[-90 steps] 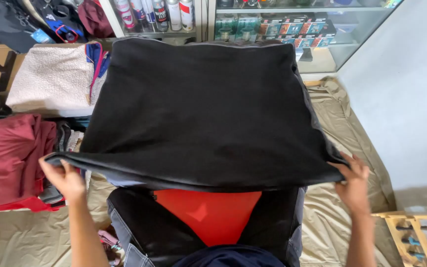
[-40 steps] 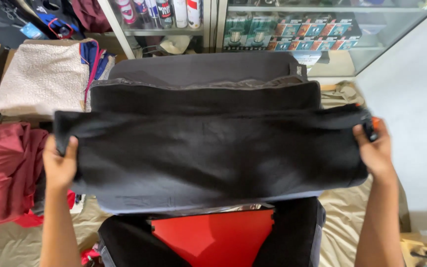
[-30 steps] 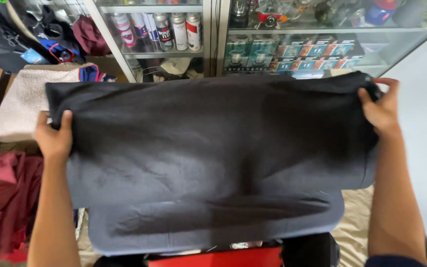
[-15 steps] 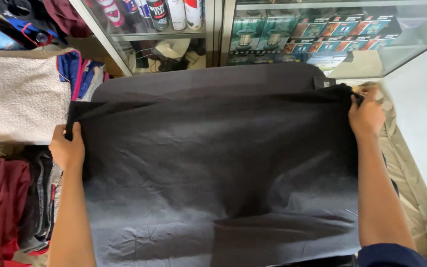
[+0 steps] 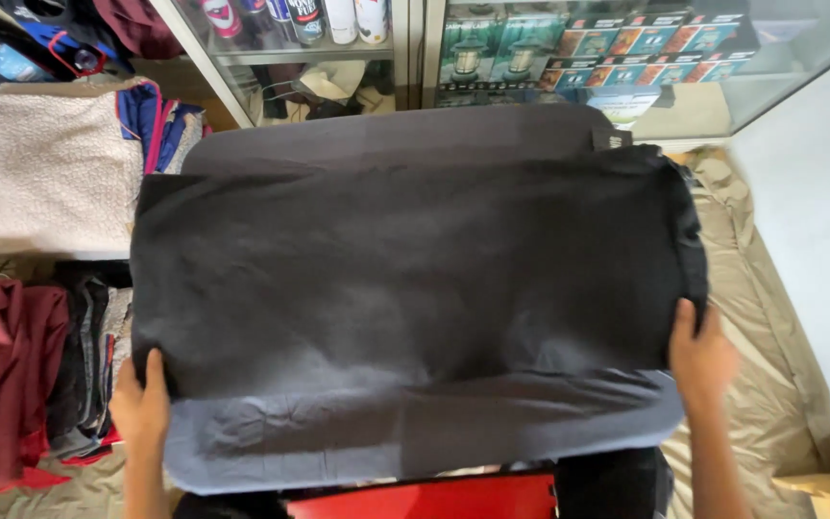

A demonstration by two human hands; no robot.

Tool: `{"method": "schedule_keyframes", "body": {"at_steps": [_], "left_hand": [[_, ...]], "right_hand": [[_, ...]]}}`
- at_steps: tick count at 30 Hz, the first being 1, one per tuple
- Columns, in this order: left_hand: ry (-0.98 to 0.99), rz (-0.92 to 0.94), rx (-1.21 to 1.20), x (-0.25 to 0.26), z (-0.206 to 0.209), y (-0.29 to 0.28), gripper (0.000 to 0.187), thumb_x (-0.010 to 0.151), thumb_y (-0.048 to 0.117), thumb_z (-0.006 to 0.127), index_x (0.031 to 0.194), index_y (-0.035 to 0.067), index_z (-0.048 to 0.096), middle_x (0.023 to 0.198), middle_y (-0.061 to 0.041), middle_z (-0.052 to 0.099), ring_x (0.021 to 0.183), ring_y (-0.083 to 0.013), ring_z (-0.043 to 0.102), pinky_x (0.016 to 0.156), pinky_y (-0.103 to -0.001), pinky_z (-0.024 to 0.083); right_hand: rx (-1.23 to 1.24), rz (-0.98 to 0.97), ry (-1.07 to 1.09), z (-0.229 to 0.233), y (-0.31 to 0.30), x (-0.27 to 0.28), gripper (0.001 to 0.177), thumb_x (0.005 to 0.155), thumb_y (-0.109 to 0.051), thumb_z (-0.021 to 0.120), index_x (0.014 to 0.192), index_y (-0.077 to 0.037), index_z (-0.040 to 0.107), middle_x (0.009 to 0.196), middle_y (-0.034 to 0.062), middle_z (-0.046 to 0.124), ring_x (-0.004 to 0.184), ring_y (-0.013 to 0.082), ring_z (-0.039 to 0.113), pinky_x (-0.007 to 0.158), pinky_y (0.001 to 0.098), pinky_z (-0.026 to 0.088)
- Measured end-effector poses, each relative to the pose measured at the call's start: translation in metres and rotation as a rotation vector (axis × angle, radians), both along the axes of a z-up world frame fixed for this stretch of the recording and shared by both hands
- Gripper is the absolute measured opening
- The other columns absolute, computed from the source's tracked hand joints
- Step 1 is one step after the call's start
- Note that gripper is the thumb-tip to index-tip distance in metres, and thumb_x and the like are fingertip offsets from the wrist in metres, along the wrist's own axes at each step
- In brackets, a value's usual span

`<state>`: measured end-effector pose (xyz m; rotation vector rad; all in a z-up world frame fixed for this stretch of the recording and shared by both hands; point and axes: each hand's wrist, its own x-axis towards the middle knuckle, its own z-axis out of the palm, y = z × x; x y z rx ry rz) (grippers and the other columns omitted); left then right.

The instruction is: Folding a black garment and packing a green sleeping bag into a compression sack

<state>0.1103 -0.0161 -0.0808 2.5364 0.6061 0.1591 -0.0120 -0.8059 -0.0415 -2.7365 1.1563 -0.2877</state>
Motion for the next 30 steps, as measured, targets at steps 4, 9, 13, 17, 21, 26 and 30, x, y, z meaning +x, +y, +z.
{"method": "schedule_keyframes", "body": {"at_steps": [4, 9, 13, 17, 21, 26, 30], "left_hand": [[-0.160, -0.073, 0.139, 0.003, 0.043, -0.007, 0.040, 0.116, 0.037, 0.053, 0.107, -0.001, 0.059, 0.089, -0.037, 0.066, 0.085, -0.0635, 0.059, 0.073, -0.065, 0.043], [-0.290, -0.054, 0.273, -0.051, 0.106, 0.012, 0.028, 0.117, 0.032, 0.064, 0.128, 0.007, 0.071, 0.098, -0.026, 0.073, 0.086, -0.0574, 0.065, 0.068, -0.065, 0.049], [-0.196, -0.034, 0.286, -0.118, 0.069, 0.049, 0.038, 0.112, 0.035, 0.063, 0.136, 0.007, 0.072, 0.122, -0.020, 0.075, 0.105, -0.0499, 0.069, 0.081, -0.060, 0.052], [-0.096, 0.027, 0.475, -0.146, 0.030, 0.018, 0.046, 0.087, 0.023, 0.059, 0.132, 0.017, 0.064, 0.110, -0.022, 0.073, 0.093, -0.0467, 0.069, 0.075, -0.056, 0.053], [-0.376, 0.103, 0.914, -0.111, 0.120, -0.126, 0.039, 0.066, 0.016, 0.067, 0.101, 0.030, 0.075, 0.105, -0.005, 0.067, 0.079, -0.0239, 0.068, 0.058, -0.041, 0.053], [-0.340, -0.356, 0.425, -0.111, 0.089, -0.284, 0.046, 0.084, 0.025, 0.069, 0.130, 0.027, 0.068, 0.149, -0.014, 0.055, 0.137, -0.0377, 0.050, 0.104, -0.058, 0.040], [0.023, -0.470, 0.192, -0.109, 0.046, -0.307, 0.054, 0.106, 0.040, 0.040, 0.160, 0.035, 0.036, 0.171, -0.008, 0.023, 0.159, -0.0296, 0.016, 0.126, -0.054, 0.009]], "right_hand": [[0.100, 0.065, -0.143, 0.019, -0.020, 0.009, 0.057, 0.116, -0.051, 0.046, 0.109, 0.004, 0.061, 0.098, 0.0383, 0.069, 0.095, 0.0638, 0.060, 0.078, 0.0651, 0.044], [-0.110, 0.187, -0.212, 0.073, -0.018, -0.050, 0.051, 0.126, -0.044, 0.048, 0.109, 0.002, 0.064, 0.094, 0.0353, 0.069, 0.092, 0.0617, 0.062, 0.073, 0.0645, 0.046], [-0.071, 0.172, -0.167, 0.033, -0.009, -0.113, 0.044, 0.124, -0.036, 0.049, 0.110, 0.001, 0.068, 0.096, 0.0343, 0.070, 0.094, 0.0602, 0.064, 0.076, 0.0643, 0.047], [-0.194, 0.024, -0.053, 0.002, 0.037, -0.128, 0.041, 0.102, -0.021, 0.050, 0.138, -0.003, 0.060, 0.115, 0.0301, 0.067, 0.100, 0.0531, 0.060, 0.079, 0.0626, 0.045], [-0.699, 0.098, -0.233, 0.071, 0.150, -0.079, 0.061, 0.066, -0.020, 0.091, 0.125, -0.014, 0.077, 0.119, 0.0201, 0.069, 0.111, 0.0443, 0.065, 0.082, 0.0594, 0.048], [-0.315, 0.581, -0.311, 0.048, 0.275, -0.039, 0.053, 0.098, -0.039, 0.061, 0.149, -0.025, 0.057, 0.164, 0.0182, 0.041, 0.153, 0.0459, 0.028, 0.114, 0.0649, 0.016], [0.002, 0.686, 0.024, -0.005, 0.284, -0.025, 0.055, 0.106, -0.055, 0.040, 0.158, -0.035, 0.040, 0.169, 0.0120, 0.027, 0.157, 0.0378, 0.018, 0.116, 0.0744, 0.006]]}}
